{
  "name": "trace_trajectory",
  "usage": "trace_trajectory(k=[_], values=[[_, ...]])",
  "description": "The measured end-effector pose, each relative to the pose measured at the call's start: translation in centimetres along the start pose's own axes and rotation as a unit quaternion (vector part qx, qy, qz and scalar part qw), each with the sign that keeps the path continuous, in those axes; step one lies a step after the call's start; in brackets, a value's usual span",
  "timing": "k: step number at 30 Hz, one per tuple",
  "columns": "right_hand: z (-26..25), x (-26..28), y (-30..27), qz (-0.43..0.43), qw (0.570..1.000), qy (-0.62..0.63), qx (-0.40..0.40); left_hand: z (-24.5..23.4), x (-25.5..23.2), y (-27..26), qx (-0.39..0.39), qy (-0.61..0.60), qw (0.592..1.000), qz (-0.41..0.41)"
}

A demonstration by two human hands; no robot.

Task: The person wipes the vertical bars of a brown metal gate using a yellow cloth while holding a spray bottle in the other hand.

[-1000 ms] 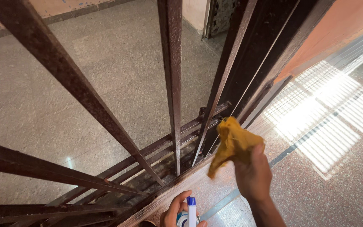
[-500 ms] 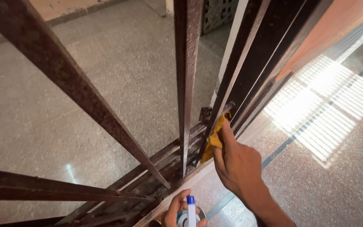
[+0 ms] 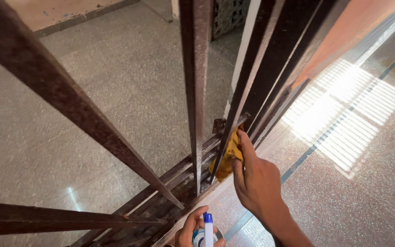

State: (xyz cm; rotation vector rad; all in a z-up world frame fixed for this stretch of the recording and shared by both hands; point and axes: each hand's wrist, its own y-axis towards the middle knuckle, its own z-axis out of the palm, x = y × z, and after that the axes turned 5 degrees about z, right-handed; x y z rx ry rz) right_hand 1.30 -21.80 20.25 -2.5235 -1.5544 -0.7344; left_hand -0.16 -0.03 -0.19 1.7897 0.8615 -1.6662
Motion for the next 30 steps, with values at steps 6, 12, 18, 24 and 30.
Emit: trace_trajectory(k=[6,12,18,24,30], values=[[-0.2,-3.6,-1.2,0.028,0.963,0.269,-0.003,0.7,3.2,-0.1,0.029,0.013,0.998,0.045],[0.9,-4.8,-2.4,0.073,0.772,0.631,-0.009,2.3,3.2,-0.6,0.022,-0.015,0.999,0.030],[0.2,-4.9,-2.7,-0.088,0.662,0.708,-0.231,2.1,3.1,-0.9,0.015,0.013,1.000,-0.005],[2.3,-4.5,0.0,0.008,0.893,0.435,-0.113,2.4,3.9,-1.3,-0.016,-0.034,0.999,-0.002],[0.7,-2.4,0.9,-0.229,0.941,0.181,-0.169,2.1,3.7,-1.4,-0.007,0.024,0.999,0.048]])
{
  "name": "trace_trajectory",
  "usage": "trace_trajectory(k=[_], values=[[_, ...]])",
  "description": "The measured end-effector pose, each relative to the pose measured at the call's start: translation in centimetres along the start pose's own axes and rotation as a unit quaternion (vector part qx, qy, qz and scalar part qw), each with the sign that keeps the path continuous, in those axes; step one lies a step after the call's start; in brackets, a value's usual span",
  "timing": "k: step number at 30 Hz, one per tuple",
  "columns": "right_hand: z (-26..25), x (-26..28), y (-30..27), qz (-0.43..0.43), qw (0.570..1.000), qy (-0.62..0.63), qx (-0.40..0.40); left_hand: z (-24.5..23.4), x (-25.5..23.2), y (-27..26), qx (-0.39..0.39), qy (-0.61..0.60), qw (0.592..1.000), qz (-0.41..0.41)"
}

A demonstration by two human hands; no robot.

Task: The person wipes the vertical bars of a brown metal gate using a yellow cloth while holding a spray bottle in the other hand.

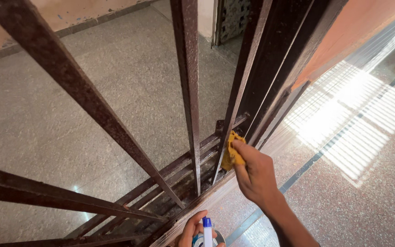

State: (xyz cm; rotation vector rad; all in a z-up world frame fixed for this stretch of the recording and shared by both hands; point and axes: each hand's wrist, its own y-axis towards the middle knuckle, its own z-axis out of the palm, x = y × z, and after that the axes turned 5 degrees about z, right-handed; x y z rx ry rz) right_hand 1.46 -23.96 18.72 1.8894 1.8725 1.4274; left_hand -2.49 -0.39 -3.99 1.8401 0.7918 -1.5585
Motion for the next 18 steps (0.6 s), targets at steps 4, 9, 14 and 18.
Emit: trace_trajectory(k=[4,9,14,18], values=[[-0.3,0.1,0.4,0.125,0.991,-0.026,0.037,0.8,-0.3,-0.1,-0.037,-0.070,0.993,-0.085],[-0.2,-0.5,-0.8,0.096,0.994,-0.040,0.035,0.7,-0.1,0.0,-0.021,-0.061,0.994,-0.086],[-1.1,-0.9,-2.4,0.217,0.963,0.158,-0.018,1.4,1.8,-1.0,-0.045,-0.045,0.997,-0.050],[-1.4,-1.4,-1.7,0.151,0.970,0.190,-0.018,0.9,1.4,-0.6,-0.046,0.002,0.999,-0.028]])
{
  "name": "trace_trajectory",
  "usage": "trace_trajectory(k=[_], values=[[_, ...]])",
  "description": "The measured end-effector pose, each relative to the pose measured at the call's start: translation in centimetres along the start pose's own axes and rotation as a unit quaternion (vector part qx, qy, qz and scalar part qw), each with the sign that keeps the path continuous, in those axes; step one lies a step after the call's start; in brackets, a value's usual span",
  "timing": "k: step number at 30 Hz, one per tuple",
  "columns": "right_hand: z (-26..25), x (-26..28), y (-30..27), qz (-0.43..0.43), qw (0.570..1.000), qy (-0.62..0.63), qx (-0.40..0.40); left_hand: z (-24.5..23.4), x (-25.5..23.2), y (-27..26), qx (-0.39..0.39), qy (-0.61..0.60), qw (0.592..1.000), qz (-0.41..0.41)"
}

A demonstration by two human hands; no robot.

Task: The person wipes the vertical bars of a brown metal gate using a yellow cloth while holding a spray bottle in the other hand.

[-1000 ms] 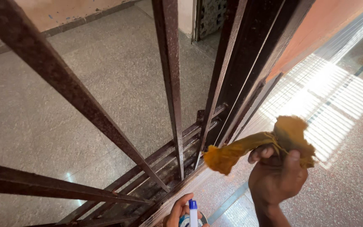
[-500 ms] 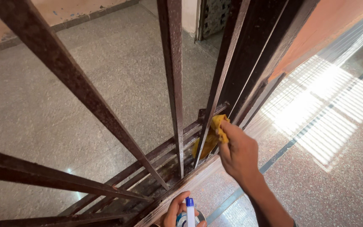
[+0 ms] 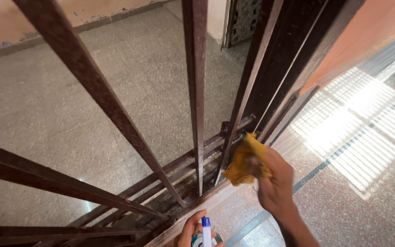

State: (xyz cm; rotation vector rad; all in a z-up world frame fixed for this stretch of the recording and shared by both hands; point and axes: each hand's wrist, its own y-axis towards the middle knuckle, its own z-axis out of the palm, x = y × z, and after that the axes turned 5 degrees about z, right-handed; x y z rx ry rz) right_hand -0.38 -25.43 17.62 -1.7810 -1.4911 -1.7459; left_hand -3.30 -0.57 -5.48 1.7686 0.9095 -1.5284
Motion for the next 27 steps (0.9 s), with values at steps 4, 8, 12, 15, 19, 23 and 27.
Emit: trace_trajectory(k=[4,8,12,15,19,23,27], values=[[0.5,0.8,1.3,-0.085,0.977,-0.183,0.070,1.6,-1.2,-0.1,0.002,-0.058,0.995,-0.085],[0.8,1.0,1.6,-0.163,0.981,-0.070,0.073,1.5,-0.1,-0.3,0.000,-0.057,0.998,-0.038],[1.1,-1.7,2.4,0.143,0.963,0.054,0.221,1.6,0.2,-0.7,0.002,-0.032,0.999,-0.021],[0.3,-2.7,2.9,0.173,0.924,0.183,0.287,2.4,-1.2,-0.2,-0.026,-0.068,0.994,-0.084],[0.7,-0.6,0.3,0.125,0.980,0.054,0.148,2.0,-3.6,0.0,-0.035,-0.045,0.998,-0.016],[2.0,2.7,-1.8,-0.137,0.982,-0.090,0.093,1.4,-3.9,0.7,0.008,-0.016,1.000,0.012],[2.1,3.0,-1.5,-0.075,0.944,-0.281,0.153,1.5,-2.7,-0.6,0.010,-0.015,1.000,0.019]])
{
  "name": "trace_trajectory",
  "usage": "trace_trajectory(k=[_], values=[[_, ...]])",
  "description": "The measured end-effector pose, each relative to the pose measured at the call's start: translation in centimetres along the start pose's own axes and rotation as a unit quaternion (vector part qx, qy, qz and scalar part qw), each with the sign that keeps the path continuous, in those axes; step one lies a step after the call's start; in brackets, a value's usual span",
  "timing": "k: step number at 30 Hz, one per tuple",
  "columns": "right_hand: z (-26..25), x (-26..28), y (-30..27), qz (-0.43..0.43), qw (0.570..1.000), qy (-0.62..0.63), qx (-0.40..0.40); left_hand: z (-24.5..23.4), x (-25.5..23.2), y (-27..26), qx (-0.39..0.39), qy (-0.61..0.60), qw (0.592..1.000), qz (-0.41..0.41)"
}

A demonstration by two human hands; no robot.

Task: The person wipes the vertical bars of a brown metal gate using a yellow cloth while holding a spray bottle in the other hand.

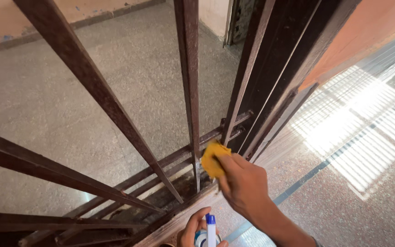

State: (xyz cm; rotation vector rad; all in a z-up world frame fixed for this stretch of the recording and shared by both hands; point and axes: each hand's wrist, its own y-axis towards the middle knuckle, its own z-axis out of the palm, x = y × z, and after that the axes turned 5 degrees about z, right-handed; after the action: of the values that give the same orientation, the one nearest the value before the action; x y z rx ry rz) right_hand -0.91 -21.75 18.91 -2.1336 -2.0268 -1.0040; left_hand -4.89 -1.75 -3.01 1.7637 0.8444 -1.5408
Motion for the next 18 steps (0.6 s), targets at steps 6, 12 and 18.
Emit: trace_trajectory(k=[6,12,18], values=[[0.2,-4.1,0.9,0.227,0.915,0.315,-0.108,0.8,0.4,0.5,-0.108,-0.009,0.992,-0.064],[-0.5,-3.1,4.8,0.200,0.867,0.377,0.257,0.1,-1.3,0.3,-0.004,-0.011,1.000,-0.023],[-1.6,-1.1,5.5,0.068,0.956,0.225,0.174,0.2,-0.2,-0.2,-0.019,0.006,0.998,-0.055]])
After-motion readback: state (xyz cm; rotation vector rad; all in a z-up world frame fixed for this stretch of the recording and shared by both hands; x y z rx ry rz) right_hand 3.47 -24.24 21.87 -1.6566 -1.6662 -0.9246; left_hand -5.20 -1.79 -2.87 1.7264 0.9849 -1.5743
